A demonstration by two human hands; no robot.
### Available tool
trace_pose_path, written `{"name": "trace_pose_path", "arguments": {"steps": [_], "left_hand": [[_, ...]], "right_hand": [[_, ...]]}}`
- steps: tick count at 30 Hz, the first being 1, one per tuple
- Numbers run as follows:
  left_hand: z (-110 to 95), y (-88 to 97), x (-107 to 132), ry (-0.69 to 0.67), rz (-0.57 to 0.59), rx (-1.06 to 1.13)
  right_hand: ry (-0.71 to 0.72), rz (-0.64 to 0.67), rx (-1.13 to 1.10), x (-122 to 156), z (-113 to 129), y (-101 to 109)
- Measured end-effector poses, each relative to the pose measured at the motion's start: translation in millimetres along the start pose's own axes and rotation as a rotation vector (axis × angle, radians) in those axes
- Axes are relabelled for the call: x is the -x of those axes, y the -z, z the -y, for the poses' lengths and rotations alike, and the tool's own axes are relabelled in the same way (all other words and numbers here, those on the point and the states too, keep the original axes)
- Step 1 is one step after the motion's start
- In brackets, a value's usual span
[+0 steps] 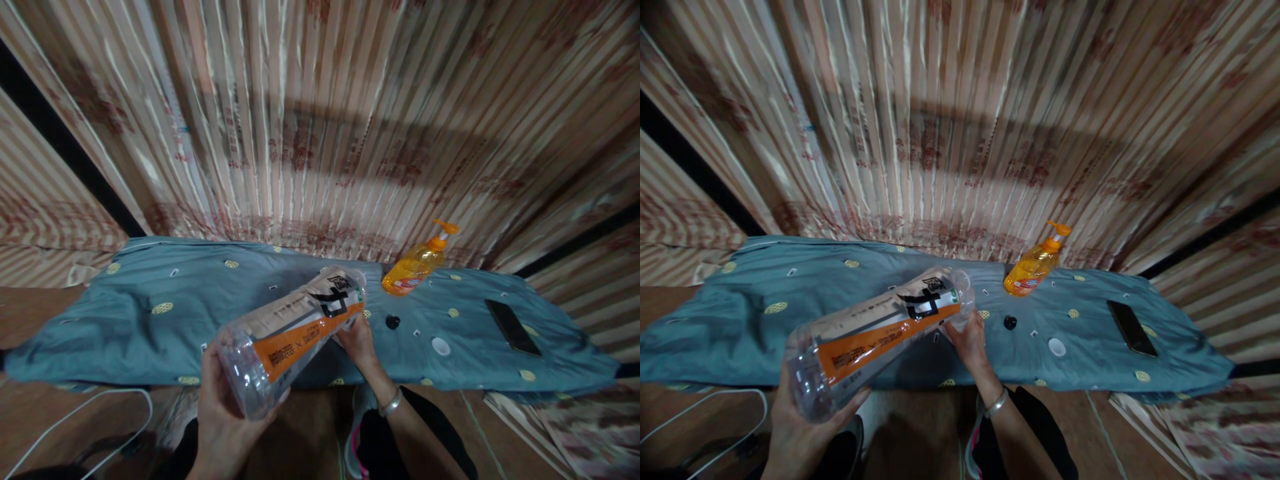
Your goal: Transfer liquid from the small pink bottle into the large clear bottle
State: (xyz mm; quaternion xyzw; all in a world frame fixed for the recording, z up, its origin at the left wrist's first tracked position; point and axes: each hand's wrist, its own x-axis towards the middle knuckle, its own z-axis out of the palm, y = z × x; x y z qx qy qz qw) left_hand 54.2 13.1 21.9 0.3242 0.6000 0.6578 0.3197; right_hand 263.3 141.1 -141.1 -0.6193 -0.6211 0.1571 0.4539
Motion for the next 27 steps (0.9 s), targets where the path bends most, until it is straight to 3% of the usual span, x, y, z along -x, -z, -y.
{"name": "trace_pose_path", "arguments": {"steps": [27], "left_hand": [[-2.2, -1.7, 0.5, -0.009, -0.002, 0.015]], "right_hand": [[0.026, -0.010, 0.003, -1.6, 1.8, 0.3]]}}
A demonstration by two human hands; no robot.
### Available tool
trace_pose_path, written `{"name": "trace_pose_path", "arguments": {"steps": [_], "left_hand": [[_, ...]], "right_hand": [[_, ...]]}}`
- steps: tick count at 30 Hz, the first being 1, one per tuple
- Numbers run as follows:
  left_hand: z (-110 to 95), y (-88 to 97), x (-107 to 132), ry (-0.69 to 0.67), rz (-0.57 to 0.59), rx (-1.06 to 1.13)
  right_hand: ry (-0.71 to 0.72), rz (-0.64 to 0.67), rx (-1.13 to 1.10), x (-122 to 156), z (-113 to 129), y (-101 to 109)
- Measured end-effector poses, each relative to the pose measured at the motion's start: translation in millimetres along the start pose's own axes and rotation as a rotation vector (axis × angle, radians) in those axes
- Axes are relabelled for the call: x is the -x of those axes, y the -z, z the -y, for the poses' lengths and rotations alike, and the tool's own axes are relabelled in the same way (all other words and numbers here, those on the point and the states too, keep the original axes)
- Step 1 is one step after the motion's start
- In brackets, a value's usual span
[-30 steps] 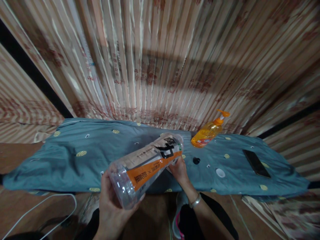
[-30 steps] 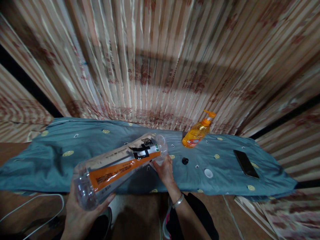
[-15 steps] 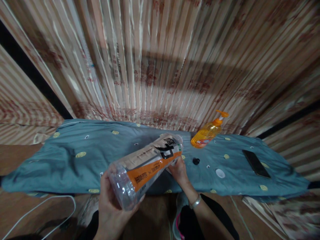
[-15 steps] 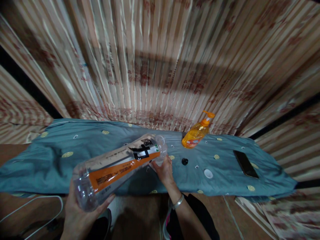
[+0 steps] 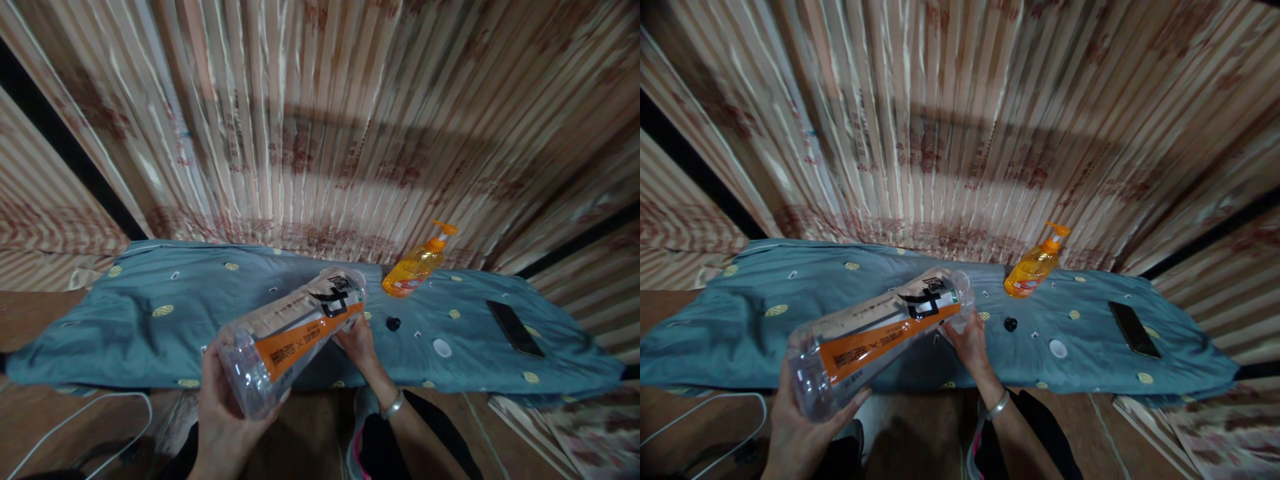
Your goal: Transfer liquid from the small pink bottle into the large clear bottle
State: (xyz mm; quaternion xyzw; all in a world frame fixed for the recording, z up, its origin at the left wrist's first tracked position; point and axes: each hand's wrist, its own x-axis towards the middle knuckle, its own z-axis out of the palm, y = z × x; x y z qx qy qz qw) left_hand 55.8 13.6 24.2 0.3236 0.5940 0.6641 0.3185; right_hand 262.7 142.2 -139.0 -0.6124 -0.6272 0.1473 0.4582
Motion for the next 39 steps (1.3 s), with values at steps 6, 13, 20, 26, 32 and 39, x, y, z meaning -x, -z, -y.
{"name": "trace_pose_path", "arguments": {"steps": [6, 13, 20, 26, 32, 39], "left_hand": [[5, 2.3, -1, -0.057, 0.010, -0.041], [7, 4.1, -1, -0.074, 0.009, -0.062], [10, 5.1, -3, -0.106, 0.016, -0.063], [13, 6.1, -3, -0.117, 0.029, -0.050], [10, 5.0, -2, -0.091, 0.015, -0.034], [12, 5.7, -1, -0.092, 0.032, -0.038]], "right_hand": [[0.007, -0.004, -0.002, 0, 0, 0], [-0.007, 0.000, 0.002, -1, 0, 1], [0.005, 0.006, 0.010, -2, 1, 1], [0.024, 0.012, 0.018, -2, 0, 2], [0.019, 0.020, 0.019, -3, -1, 3], [0.035, 0.021, 0.045, -3, -1, 4]]}}
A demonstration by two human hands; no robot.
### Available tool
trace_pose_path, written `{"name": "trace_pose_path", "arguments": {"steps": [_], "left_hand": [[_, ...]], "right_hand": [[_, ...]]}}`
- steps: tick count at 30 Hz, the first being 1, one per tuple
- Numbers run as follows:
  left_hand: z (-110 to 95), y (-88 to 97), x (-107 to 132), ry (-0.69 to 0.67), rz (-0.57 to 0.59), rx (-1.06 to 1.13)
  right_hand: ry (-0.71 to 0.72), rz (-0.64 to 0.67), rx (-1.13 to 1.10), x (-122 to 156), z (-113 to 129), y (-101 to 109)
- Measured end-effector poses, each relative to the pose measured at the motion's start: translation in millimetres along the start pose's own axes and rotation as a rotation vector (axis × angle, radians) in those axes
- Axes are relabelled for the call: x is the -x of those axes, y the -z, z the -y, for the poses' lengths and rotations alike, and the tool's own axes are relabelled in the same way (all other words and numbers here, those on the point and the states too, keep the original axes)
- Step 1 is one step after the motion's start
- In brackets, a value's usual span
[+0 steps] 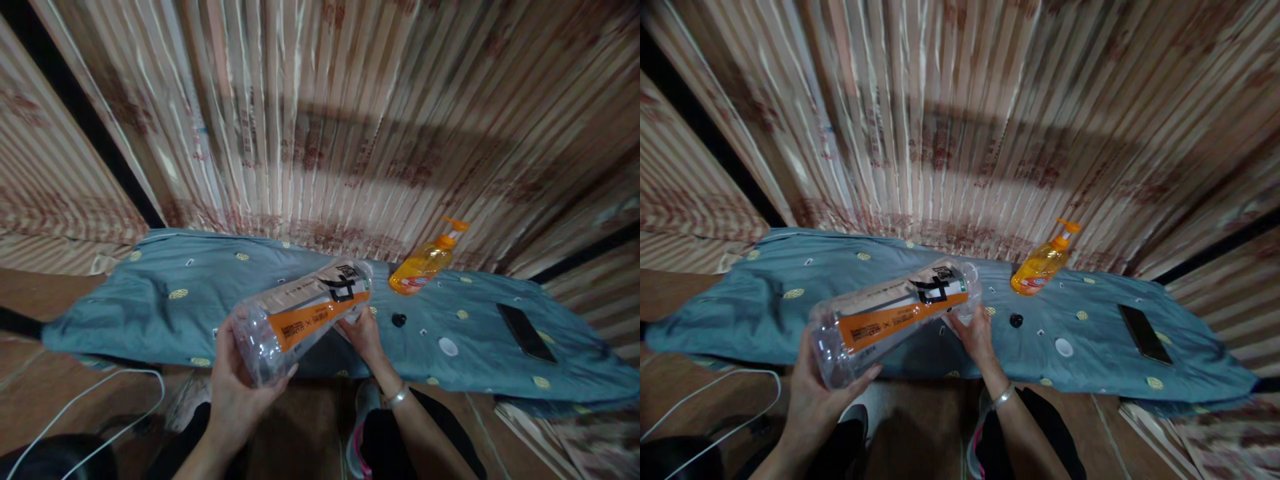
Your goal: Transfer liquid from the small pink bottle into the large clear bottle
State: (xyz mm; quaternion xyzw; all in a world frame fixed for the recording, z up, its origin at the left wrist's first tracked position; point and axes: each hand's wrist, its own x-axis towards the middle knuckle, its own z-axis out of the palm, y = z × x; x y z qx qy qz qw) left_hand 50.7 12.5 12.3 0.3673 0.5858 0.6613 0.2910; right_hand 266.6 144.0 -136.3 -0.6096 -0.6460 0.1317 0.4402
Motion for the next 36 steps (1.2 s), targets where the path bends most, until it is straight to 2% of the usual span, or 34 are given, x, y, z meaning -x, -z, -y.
{"name": "trace_pose_path", "arguments": {"steps": [4, 9, 14, 19, 25, 31, 36], "left_hand": [[5, 3.2, -3, 0.007, 0.022, 0.031], [9, 7.3, -9, -0.026, 0.112, -0.015], [2, -1.1, 1, 0.038, 0.008, 0.067], [2, -1.0, 2, 0.037, 0.014, 0.079], [17, 10.2, -9, -0.035, 0.153, 0.041], [14, 6.5, -5, -0.051, 0.066, 0.050], [18, 10.6, -11, -0.105, 0.172, -0.005]], "right_hand": [[-0.030, 0.032, 0.009, 0, 1, 2], [-0.046, 0.042, -0.019, 0, 0, 2], [-0.065, 0.033, -0.027, 1, 0, 1], [-0.064, 0.021, -0.045, 1, 1, 1], [-0.067, 0.004, -0.047, 0, 1, 0], [-0.045, 0.017, -0.039, 1, -2, -1], [-0.020, -0.004, -0.034, 2, -5, -2]]}}
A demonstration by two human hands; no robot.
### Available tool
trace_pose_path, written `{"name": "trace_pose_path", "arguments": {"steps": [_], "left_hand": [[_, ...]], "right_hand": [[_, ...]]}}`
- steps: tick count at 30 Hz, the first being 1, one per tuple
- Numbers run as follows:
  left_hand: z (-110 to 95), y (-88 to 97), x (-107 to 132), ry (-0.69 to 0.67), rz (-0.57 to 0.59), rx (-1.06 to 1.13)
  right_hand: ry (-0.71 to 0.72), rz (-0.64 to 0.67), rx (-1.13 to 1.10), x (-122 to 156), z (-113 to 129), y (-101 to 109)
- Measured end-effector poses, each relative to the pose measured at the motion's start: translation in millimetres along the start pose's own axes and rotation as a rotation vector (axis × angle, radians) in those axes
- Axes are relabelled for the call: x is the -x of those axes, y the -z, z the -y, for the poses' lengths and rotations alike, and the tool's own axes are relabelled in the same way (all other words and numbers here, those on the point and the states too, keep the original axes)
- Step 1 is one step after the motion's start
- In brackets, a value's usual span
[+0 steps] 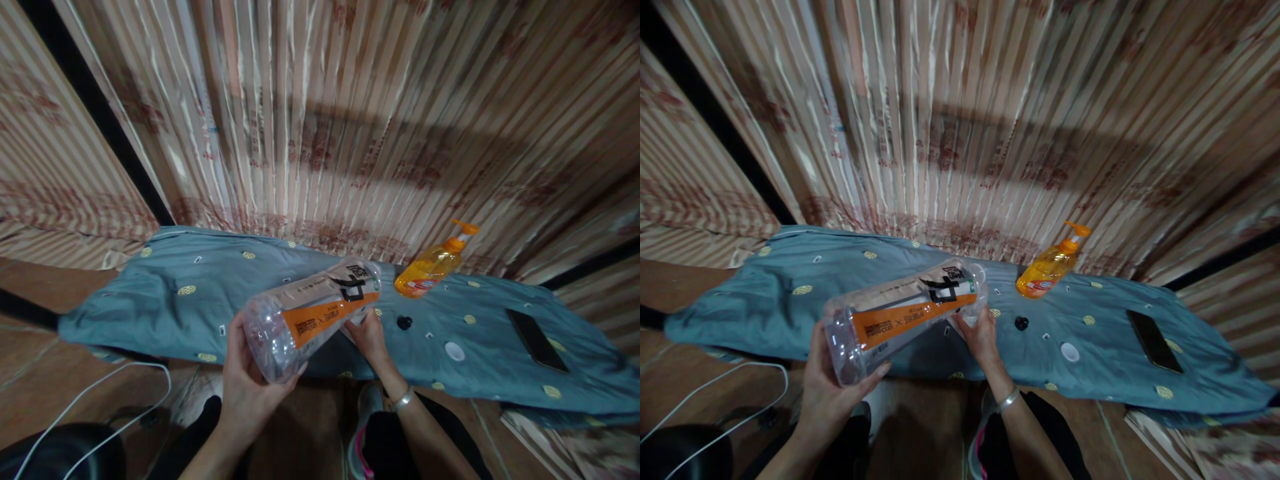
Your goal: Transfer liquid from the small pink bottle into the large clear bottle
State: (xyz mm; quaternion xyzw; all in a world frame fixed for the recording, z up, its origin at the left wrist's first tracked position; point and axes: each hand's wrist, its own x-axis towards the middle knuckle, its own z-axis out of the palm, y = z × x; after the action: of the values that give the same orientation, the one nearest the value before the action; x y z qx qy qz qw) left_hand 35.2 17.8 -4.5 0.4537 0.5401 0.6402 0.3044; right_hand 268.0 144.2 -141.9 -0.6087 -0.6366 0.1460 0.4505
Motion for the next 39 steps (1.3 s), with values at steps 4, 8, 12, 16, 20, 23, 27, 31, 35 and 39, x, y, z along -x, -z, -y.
{"name": "trace_pose_path", "arguments": {"steps": [4, 8, 12, 16, 20, 23, 27, 31, 35, 39], "left_hand": [[2, 2.1, -1, 0.012, -0.003, -0.001], [-2, 0.6, 1, 0.053, -0.028, 0.010], [-11, -5.3, 3, 0.101, -0.051, 0.054], [-14, -10.1, 4, 0.133, -0.128, 0.089], [-6, -5.0, 2, 0.117, -0.079, 0.055], [-3, -3.1, 2, 0.124, -0.054, 0.056], [-13, -11.3, 6, 0.162, -0.134, 0.098], [-23, -18.2, 9, 0.144, -0.172, 0.113], [-23, -17.7, 8, 0.134, -0.182, 0.076], [-23, -17.0, 8, 0.130, -0.192, 0.071]], "right_hand": [[-0.003, 0.011, -0.017, 0, 1, 1], [-0.036, 0.032, -0.013, 0, 3, 2], [-0.054, 0.038, -0.010, 0, 4, 3], [-0.064, 0.027, -0.012, 0, 4, 3], [-0.067, 0.028, -0.016, 1, 3, 3], [-0.064, 0.028, -0.011, 1, 2, 2], [-0.072, 0.031, -0.009, 1, 3, 2], [-0.048, 0.025, -0.013, 1, 5, 3], [-0.029, 0.015, -0.005, 1, 7, 5], [-0.024, 0.024, -0.012, 0, 7, 4]]}}
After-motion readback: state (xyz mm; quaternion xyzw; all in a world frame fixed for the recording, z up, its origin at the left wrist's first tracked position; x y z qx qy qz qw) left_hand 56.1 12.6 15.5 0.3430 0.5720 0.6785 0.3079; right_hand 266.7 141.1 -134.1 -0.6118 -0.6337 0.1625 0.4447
